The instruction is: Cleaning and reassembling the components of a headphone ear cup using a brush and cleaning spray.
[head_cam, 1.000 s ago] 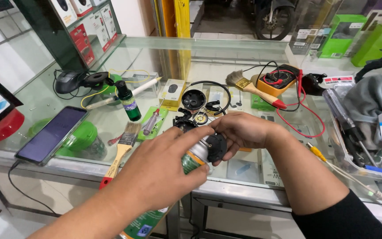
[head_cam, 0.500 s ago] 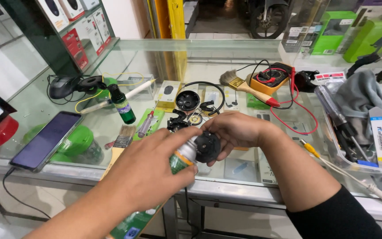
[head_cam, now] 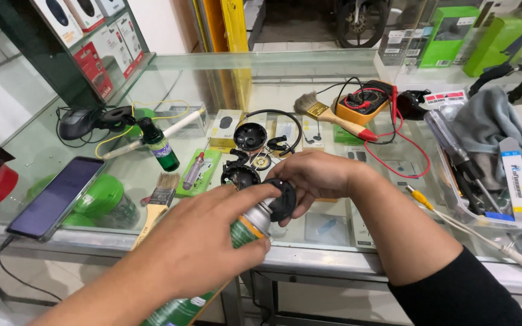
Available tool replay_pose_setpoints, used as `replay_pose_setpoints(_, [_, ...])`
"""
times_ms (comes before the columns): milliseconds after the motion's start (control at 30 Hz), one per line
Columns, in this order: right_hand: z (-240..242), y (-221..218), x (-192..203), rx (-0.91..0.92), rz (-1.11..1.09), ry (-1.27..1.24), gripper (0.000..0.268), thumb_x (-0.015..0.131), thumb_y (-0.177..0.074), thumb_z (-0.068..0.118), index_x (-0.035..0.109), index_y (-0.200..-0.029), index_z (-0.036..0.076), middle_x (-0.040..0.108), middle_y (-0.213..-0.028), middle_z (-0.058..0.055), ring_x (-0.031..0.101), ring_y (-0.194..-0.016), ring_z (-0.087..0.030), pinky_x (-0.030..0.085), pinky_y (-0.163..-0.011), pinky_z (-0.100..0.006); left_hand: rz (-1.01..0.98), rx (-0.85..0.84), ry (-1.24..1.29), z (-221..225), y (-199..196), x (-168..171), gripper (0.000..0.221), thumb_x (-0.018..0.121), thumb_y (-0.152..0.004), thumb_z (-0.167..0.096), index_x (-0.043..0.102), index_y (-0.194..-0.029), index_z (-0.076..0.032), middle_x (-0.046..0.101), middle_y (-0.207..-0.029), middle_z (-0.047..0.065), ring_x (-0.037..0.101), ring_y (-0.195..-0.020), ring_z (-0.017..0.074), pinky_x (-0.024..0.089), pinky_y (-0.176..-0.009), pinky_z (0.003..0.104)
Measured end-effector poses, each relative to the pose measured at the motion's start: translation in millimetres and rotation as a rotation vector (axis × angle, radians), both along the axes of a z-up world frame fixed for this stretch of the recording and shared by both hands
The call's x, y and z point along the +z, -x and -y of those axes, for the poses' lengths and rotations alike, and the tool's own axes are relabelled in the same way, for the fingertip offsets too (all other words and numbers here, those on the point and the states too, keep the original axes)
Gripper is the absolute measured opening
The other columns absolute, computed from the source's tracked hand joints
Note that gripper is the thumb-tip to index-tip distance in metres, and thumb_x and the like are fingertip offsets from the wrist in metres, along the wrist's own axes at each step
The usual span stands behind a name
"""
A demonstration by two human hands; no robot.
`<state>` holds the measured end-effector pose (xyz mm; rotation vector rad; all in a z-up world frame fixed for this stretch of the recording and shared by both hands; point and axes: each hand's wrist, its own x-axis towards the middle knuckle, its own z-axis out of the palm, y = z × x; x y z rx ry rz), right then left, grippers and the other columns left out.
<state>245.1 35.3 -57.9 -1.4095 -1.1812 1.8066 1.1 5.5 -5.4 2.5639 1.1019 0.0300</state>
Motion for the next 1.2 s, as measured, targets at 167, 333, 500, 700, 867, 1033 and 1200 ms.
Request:
replay_pose_setpoints(167, [-1.8, -2.4, -4.8, 0.011, -0.011, -0.004, 0.037, 0.039, -0.092, 0.014, 0.061, -0.118, 0.000, 0.073, -0.101, -0.038, 0.075, -0.082, -0.053, 0.058, -0.058, -0.037, -0.068, 0.116, 0.004, -5.7, -4.8, 24.9, 0.075, 0.060, -0.081, -0.053, 0.043, -0.155, -0.053, 0.061, -0.137, 0.002, 0.053, -0.129, 0.0300, 0.039, -0.107, 0.049])
replay_pose_setpoints(333, [-5.5, -6.0, -9.1, 0.040, -0.040, -0.013, 0.036, 0.038, -0.095, 0.018, 0.059, -0.119, 0.003, 0.074, -0.101, -0.038, 0.075, -0.085, -0.055, 0.059, -0.059, -0.036, 0.115, 0.027, -0.106, -12.6, -4.5, 30.0, 0.073, 0.061, -0.080, -0.050, 0.049, -0.152, -0.042, 0.065, -0.132, 0.007, 0.056, -0.124, 0.0325, 0.040, -0.102, 0.049])
replay_pose_setpoints(500, [-5.6, 1.2, -2.9, 0.004, 0.006, 0.009, 0.038, 0.037, -0.093, 0.013, 0.062, -0.118, -0.001, 0.074, -0.102, -0.040, 0.075, -0.080, -0.053, 0.057, -0.055, -0.037, 0.577, 0.355, -0.180, -30.7, 38.7, 71.4, 0.087, 0.066, -0.084, -0.041, 0.023, -0.159, -0.035, 0.060, -0.146, 0.012, 0.062, -0.124, 0.0327, 0.051, -0.092, 0.062])
replay_pose_setpoints(700, [-5.5, 3.1, -0.7, -0.029, 0.029, 0.025, 0.038, 0.037, -0.096, 0.015, 0.062, -0.117, -0.004, 0.076, -0.105, -0.042, 0.075, -0.081, -0.055, 0.055, -0.054, -0.039, 0.674, 0.295, -0.748, -70.4, 98.1, 69.4, 0.066, 0.067, -0.104, -0.029, 0.024, -0.153, -0.017, 0.054, -0.153, 0.015, 0.056, -0.123, 0.0386, 0.043, -0.091, 0.049])
replay_pose_setpoints(867, [-8.1, -0.7, -8.0, -0.043, 0.018, 0.018, 0.039, 0.038, -0.094, 0.012, 0.061, -0.120, -0.005, 0.073, -0.102, -0.042, 0.072, -0.073, -0.057, 0.055, -0.055, -0.044, 0.599, 0.589, -0.518, -81.5, 99.6, 49.8, 0.087, 0.074, -0.093, -0.043, 0.024, -0.157, -0.014, 0.060, -0.137, 0.016, 0.059, -0.118, 0.0401, 0.042, -0.092, 0.050])
replay_pose_setpoints(1033, [-8.6, -1.9, -9.7, -0.073, 0.015, 0.032, 0.042, 0.035, -0.096, 0.013, 0.060, -0.125, -0.004, 0.072, -0.107, -0.039, 0.069, -0.074, -0.061, 0.056, -0.060, -0.049, 0.602, 0.702, -0.431, -98.1, 105.6, 25.2, 0.093, 0.079, -0.089, -0.042, 0.023, -0.157, -0.014, 0.057, -0.136, 0.012, 0.058, -0.118, 0.0351, 0.045, -0.087, 0.053])
replay_pose_setpoints(1200, [-11.5, -7.2, -14.0, 0.043, -0.002, -0.010, 0.041, 0.038, -0.090, 0.017, 0.059, -0.121, -0.001, 0.074, -0.114, -0.032, 0.072, -0.071, -0.053, 0.057, -0.054, -0.042, 0.643, 0.684, -0.460, -103.4, 110.3, 9.6, 0.096, 0.082, -0.086, -0.042, 0.025, -0.156, -0.010, 0.057, -0.140, 0.018, 0.058, -0.118, 0.0388, 0.045, -0.087, 0.052])
